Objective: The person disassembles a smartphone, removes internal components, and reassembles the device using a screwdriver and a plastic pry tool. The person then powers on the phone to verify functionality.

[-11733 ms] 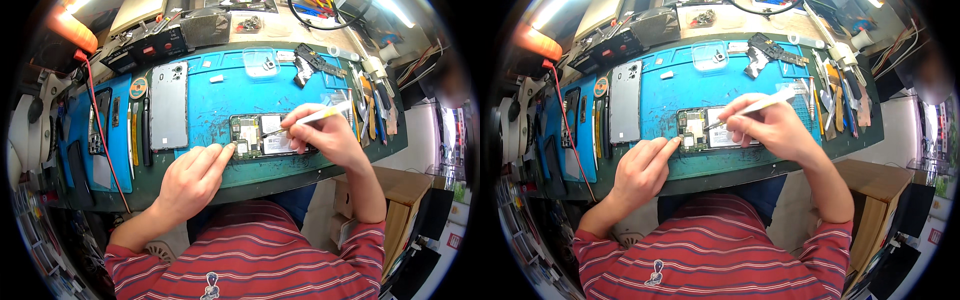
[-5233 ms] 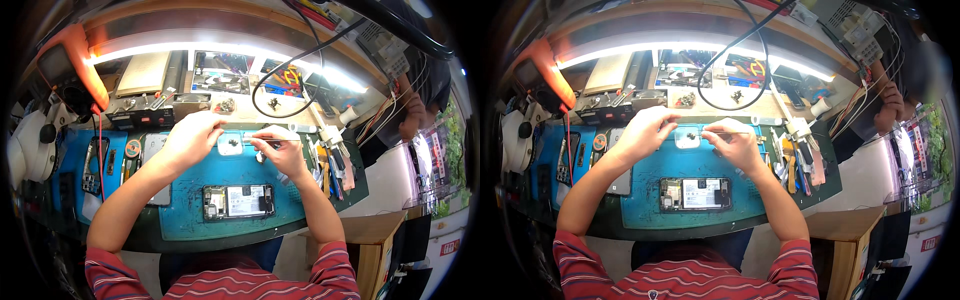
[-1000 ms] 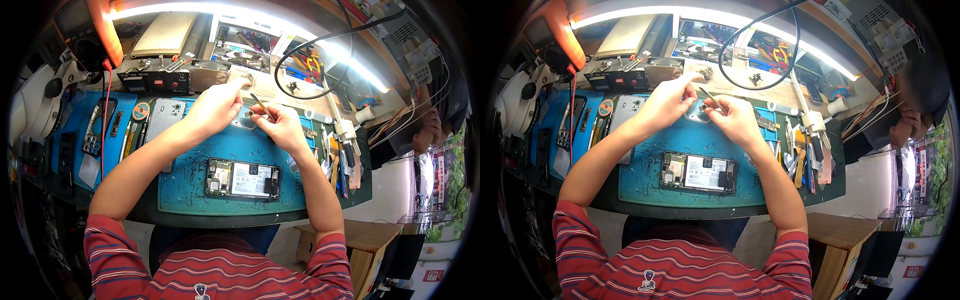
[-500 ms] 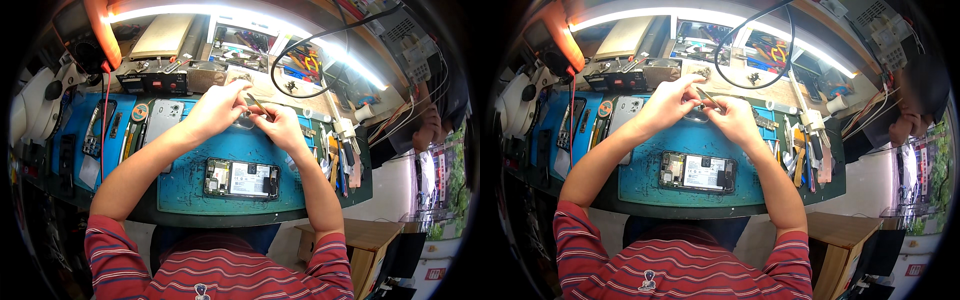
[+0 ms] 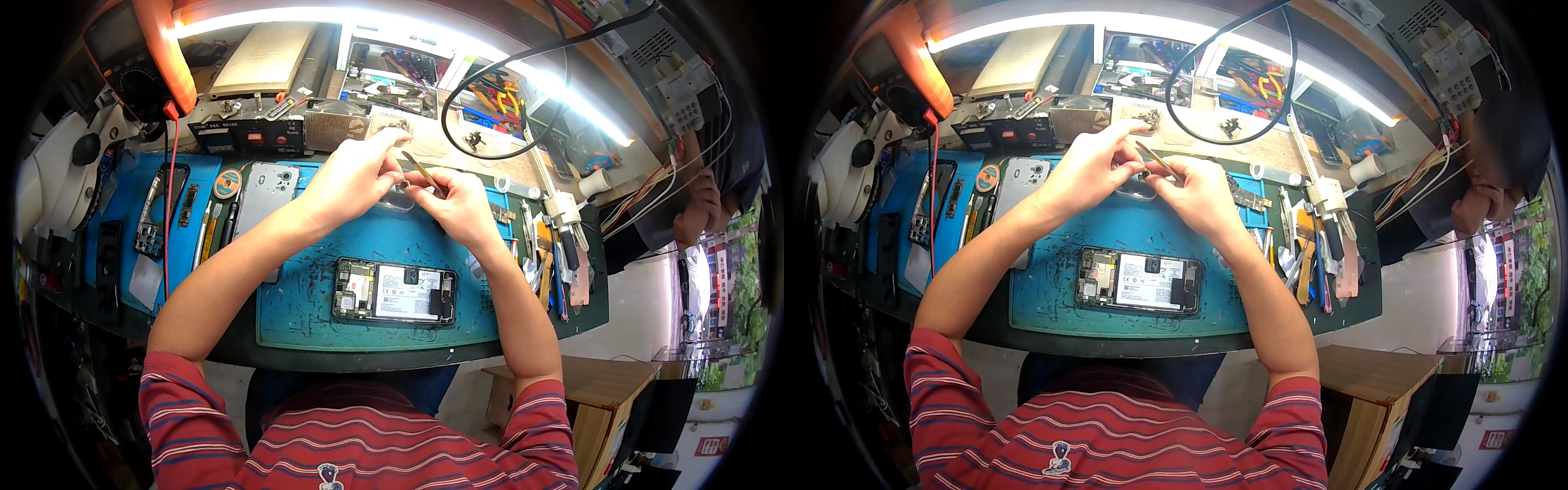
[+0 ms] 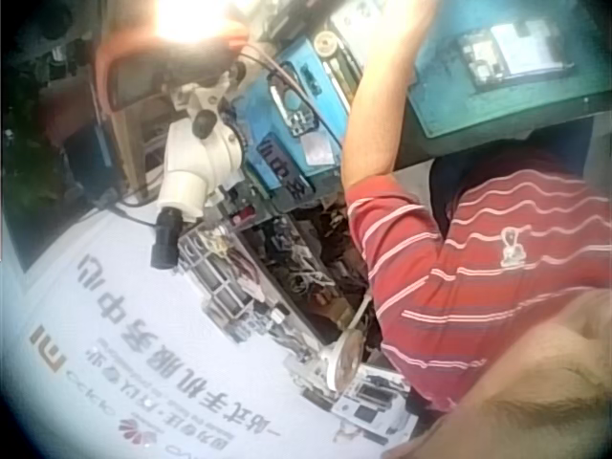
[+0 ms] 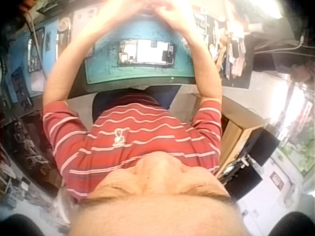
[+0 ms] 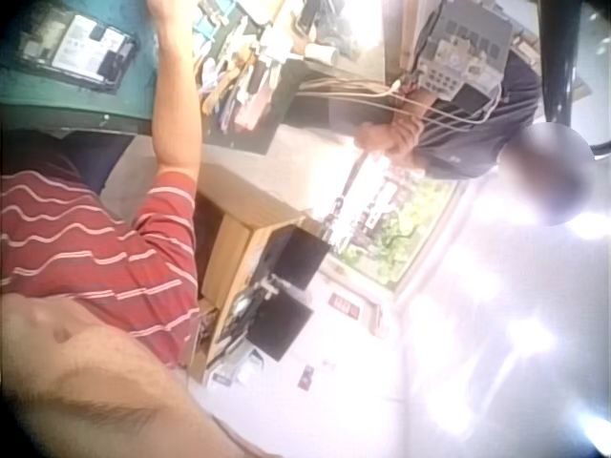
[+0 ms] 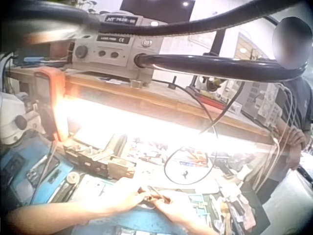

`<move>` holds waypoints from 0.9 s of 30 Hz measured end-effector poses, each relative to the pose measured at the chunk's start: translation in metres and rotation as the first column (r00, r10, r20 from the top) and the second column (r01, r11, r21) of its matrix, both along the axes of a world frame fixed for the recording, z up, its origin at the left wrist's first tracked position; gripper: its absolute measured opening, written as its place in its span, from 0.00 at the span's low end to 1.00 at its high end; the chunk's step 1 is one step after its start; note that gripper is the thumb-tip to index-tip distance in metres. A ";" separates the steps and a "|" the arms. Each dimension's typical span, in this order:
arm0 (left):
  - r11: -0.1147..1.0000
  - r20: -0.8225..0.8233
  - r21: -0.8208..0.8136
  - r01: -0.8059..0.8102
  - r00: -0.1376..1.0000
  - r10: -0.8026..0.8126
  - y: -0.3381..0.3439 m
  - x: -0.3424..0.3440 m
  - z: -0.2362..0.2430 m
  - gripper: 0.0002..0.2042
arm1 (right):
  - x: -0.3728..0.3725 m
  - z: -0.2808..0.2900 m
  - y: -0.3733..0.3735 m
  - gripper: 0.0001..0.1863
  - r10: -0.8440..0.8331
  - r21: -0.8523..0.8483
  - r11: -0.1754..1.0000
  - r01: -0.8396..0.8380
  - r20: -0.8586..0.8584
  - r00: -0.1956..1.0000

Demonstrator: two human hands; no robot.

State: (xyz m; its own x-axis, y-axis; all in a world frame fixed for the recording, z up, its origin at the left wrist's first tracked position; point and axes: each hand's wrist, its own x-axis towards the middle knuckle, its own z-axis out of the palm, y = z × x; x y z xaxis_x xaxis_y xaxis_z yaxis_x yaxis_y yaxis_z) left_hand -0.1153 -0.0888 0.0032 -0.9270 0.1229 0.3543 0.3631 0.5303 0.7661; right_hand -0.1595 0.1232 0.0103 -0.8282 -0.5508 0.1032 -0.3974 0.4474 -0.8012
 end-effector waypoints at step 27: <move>0.999 0.104 0.029 -0.030 0.994 0.026 0.003 -0.002 0.004 0.25 | 0.000 0.002 0.004 0.14 -0.018 -0.006 1.000 0.018 0.003 1.000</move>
